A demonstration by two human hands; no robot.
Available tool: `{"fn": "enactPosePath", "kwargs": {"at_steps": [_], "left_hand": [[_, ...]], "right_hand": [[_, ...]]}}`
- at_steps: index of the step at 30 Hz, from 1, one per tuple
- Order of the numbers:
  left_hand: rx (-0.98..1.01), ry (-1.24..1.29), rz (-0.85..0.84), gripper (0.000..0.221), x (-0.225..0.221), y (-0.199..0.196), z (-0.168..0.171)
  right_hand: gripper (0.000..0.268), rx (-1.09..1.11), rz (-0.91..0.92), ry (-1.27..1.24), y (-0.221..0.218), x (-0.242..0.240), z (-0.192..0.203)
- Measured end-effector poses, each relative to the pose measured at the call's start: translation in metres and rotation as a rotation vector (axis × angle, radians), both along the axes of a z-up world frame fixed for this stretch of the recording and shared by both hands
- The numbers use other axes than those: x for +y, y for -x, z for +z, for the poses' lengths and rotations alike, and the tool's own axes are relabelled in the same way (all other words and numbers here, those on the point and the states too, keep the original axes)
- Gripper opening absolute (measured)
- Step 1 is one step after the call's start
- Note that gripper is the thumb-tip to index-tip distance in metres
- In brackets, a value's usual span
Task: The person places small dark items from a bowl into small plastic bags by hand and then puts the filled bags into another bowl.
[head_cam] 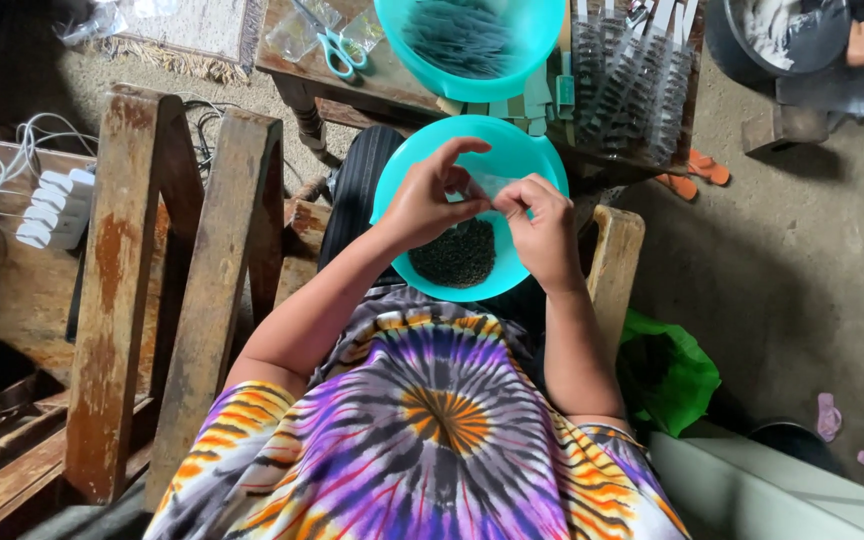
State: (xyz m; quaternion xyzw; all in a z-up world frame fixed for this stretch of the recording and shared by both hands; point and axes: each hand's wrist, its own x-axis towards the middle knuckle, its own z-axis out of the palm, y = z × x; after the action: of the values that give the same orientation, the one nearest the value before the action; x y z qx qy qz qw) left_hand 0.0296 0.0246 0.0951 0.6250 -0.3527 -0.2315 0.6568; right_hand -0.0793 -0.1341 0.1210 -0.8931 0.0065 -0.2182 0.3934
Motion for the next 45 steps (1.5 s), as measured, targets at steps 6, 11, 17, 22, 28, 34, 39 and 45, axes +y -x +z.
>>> {"fn": "enactPosePath", "kwargs": {"at_steps": [6, 11, 17, 22, 28, 34, 39, 45], "left_hand": [[0.002, -0.019, -0.022, 0.056, -0.004, -0.003, 0.008], [0.011, -0.051, -0.055, 0.057, -0.004, -0.011, 0.007], [0.085, -0.013, -0.113, 0.052, -0.001, -0.020, 0.015], [0.043, -0.040, -0.124, 0.054, 0.003, -0.021, 0.024], [-0.048, -0.084, -0.012, 0.056, 0.001, -0.017, 0.015], [-0.081, -0.080, 0.018, 0.054, -0.001, -0.013, 0.014], [0.079, 0.023, -0.037, 0.052, 0.002, -0.017, 0.019], [0.131, 0.020, -0.006, 0.033, -0.007, -0.023, -0.004]], "right_hand": [[0.009, 0.064, 0.062, -0.061, -0.003, -0.005, 0.006], [0.011, 0.079, 0.058, -0.070, -0.006, -0.014, 0.000], [0.008, 0.119, 0.059, -0.115, -0.009, -0.019, 0.005], [0.005, 0.120, 0.079, -0.134, -0.014, -0.023, 0.003], [0.003, 0.141, 0.089, -0.140, -0.015, -0.025, 0.005], [0.003, 0.163, 0.106, -0.254, -0.014, -0.024, -0.003], [0.008, 0.139, 0.078, -0.277, -0.012, -0.028, -0.007], [0.008, 0.154, 0.082, -0.389, -0.008, -0.034, -0.008]]}}
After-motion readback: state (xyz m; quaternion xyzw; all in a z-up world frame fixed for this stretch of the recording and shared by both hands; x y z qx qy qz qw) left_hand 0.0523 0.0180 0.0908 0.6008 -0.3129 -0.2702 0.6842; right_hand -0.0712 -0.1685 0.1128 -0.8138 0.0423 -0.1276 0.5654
